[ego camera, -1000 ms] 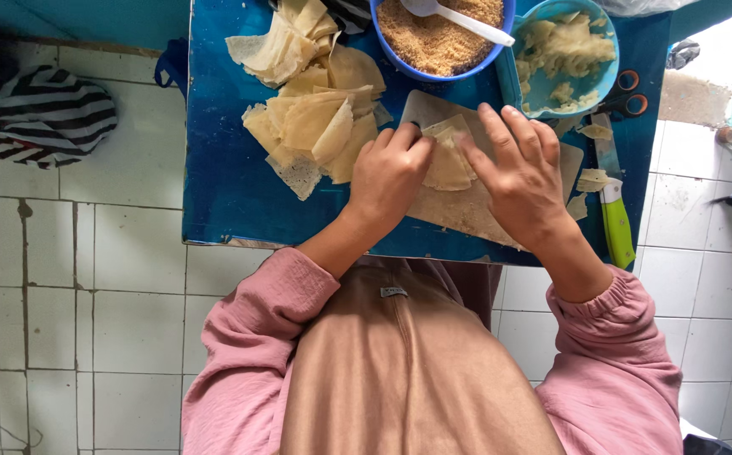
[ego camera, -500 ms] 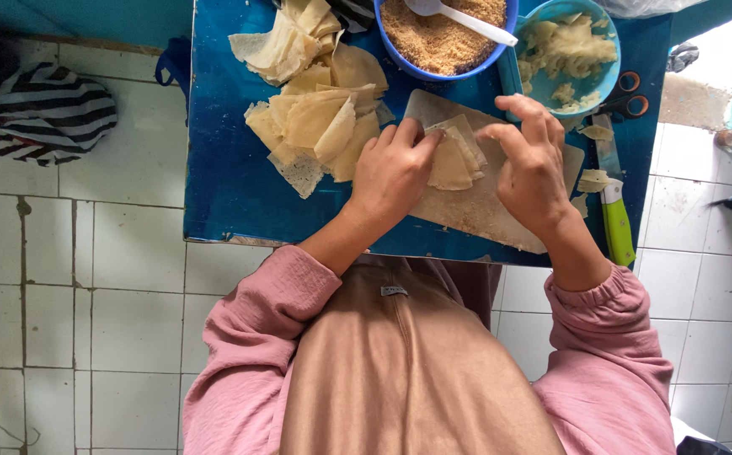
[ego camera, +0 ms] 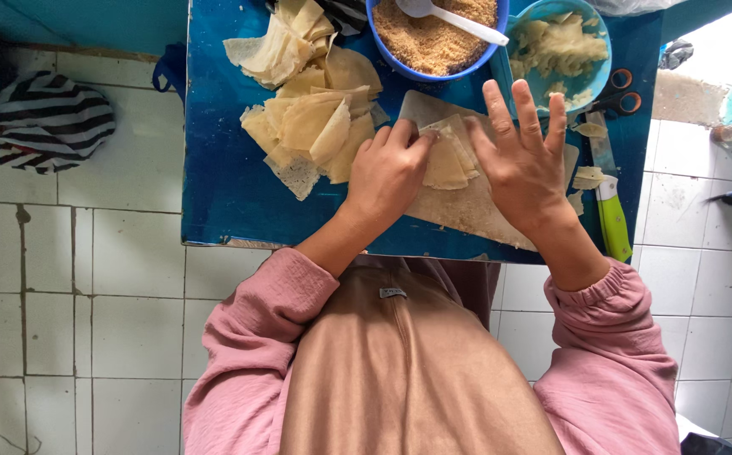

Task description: The person sits at a small table and assembles filled snack packets from thin square wrappers. They pick up a wrapper, spoon a brown filling from a blue bowl onto it, fold the wrapper over the filling, and set the finished packet aside, repeating the cycle with more wrappers.

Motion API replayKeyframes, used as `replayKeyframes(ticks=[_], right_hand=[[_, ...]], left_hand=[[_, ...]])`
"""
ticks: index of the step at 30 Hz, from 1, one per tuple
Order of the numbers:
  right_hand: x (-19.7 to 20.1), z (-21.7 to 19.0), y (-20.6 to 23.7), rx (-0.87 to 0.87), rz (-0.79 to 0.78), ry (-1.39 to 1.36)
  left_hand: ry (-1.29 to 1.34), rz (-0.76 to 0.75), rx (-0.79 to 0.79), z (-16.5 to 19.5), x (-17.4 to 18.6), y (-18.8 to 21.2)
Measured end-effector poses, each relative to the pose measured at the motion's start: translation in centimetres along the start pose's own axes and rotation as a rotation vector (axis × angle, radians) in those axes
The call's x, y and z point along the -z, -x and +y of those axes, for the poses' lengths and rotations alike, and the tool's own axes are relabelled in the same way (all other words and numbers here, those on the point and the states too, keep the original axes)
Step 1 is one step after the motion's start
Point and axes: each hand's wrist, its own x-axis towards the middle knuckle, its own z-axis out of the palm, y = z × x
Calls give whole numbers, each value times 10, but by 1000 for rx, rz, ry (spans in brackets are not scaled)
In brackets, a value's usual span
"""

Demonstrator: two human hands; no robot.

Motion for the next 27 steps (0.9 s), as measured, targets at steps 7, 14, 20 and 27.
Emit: replayKeyframes(ticks=[7,14,20,27], right_hand=[[-8,-5,-6,26,-14,-78],[11,-2,-3,-25,72,-89],[34,-14,9,60,92,-665],[43,-11,1,270,106,-376]], left_hand=[[-2,-7,-2,0,0,1],[47,-30,12,-2,-2,0],[211,-66,187,-5,-9,-10],[193,-175,310,-8,-13,-27]])
